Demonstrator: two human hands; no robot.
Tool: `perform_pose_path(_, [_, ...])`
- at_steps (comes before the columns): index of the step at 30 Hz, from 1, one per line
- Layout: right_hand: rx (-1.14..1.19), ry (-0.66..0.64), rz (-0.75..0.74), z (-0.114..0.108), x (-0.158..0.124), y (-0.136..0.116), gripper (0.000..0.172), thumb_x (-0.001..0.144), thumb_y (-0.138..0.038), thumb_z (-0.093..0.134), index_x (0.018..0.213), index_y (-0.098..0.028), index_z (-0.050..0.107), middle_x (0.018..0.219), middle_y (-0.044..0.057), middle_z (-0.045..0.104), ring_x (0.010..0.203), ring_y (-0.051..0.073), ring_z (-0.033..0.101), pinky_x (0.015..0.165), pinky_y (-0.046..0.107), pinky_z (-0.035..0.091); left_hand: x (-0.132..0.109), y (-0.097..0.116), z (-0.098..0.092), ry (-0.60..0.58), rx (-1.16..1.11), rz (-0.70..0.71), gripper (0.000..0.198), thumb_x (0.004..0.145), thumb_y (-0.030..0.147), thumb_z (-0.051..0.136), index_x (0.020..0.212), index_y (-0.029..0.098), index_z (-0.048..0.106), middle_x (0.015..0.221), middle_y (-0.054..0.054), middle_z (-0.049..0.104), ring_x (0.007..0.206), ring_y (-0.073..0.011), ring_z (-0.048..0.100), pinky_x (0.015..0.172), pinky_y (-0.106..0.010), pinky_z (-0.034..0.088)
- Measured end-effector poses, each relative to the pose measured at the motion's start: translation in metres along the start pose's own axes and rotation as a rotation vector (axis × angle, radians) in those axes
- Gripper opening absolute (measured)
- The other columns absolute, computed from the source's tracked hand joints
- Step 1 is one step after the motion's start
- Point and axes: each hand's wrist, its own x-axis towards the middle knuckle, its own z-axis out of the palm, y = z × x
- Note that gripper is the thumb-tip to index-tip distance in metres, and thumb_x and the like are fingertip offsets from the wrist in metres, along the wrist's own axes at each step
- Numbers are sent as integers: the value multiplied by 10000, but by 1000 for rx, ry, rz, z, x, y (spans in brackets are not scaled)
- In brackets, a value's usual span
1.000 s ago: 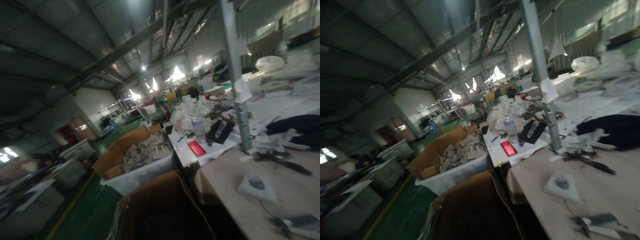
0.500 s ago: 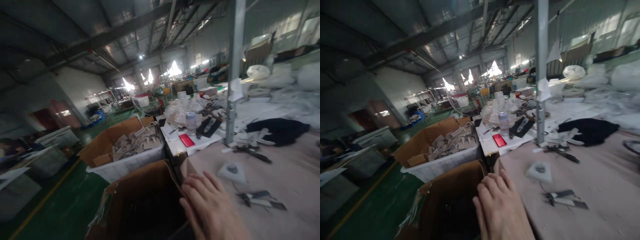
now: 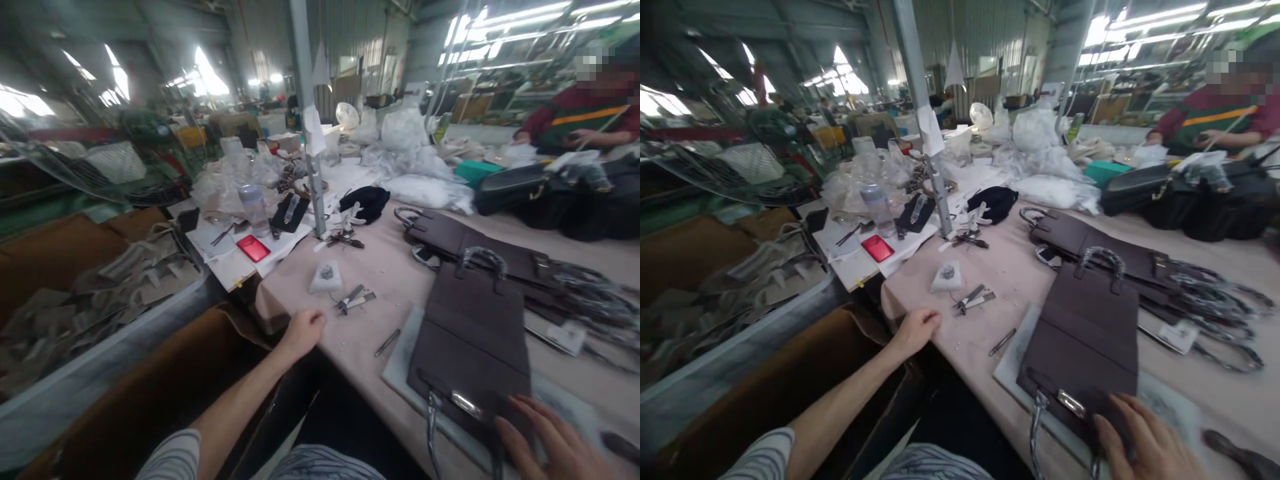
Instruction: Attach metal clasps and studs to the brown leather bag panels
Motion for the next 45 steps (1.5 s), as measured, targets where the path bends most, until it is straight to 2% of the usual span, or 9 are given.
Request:
perform_pose_path(5, [-14,20,120,16,-8,-15,503,955,-571,409,1134,-174,661,1155,160,687,1017,377,666,866,555,554,51,38,12,25,504,210,249,977,280,527,1097,176,719,1151,-122,741,1080,-236,687,932,-317,500])
perform_pose_path(11, [56,15,158,29,-9,-34,452,958,-533,419,1158,-210,663,1266,140,645,1144,364,623,969,571,518,75,60,46,-148,611,213,303,882,344,671,1091,127,706,1183,-195,710,1115,-316,679,941,-371,522])
perform_pose_path(17, [61,28,169,27,-11,-38,448,980,-536,438,1180,-197,651,1287,137,631,1159,355,604,981,550,500,86,70,49,-237,663,154,217,810,168,647,1002,116,734,1048,-200,755,1025,-315,715,871,-353,539])
perform_pose_path(24, [71,28,206,25,-12,-49,437,994,-525,465,1218,-189,633,1319,139,613,1214,348,562,1018,548,463,85,70,62,-285,608,147,61,700,150,717,755,142,743,786,-124,757,860,-281,730,729,-302,529])
perform_pose_path(30, [101,33,228,23,-13,-52,403,988,-478,500,1234,-190,638,1328,144,599,1230,345,543,1036,554,445,79,60,84,-323,483,114,149,803,205,681,910,137,758,678,-22,721,636,-168,694,576,-225,499])
perform_pose_path(34, [114,34,228,20,-12,-55,377,984,-438,504,1235,-195,646,1323,142,600,1229,341,541,1042,553,438,80,61,75,-222,548,119,235,823,247,693,1019,125,742,941,-115,774,889,-247,729,728,-291,534])
perform_pose_path(39, [107,30,250,18,-11,-58,370,986,-436,508,1210,-177,646,1325,148,595,1248,339,521,1058,532,416,65,69,71,-102,808,328,290,925,330,584,1098,142,721,1153,-189,727,1097,-318,682,892,-372,505])
perform_pose_path(41, [113,23,258,17,-11,-59,370,989,-432,506,1216,-175,644,1333,152,593,1255,340,515,1061,534,411,58,73,77,-116,830,364,304,950,372,542,1058,156,727,1134,-181,731,1081,-310,686,886,-368,501])
perform_pose_path(45, [131,16,266,16,-12,-62,371,991,-417,510,1230,-163,638,1354,159,588,1276,337,500,1077,539,398,54,82,95,-291,843,276,319,865,475,631,907,173,725,975,-161,762,988,-324,708,811,-362,507])
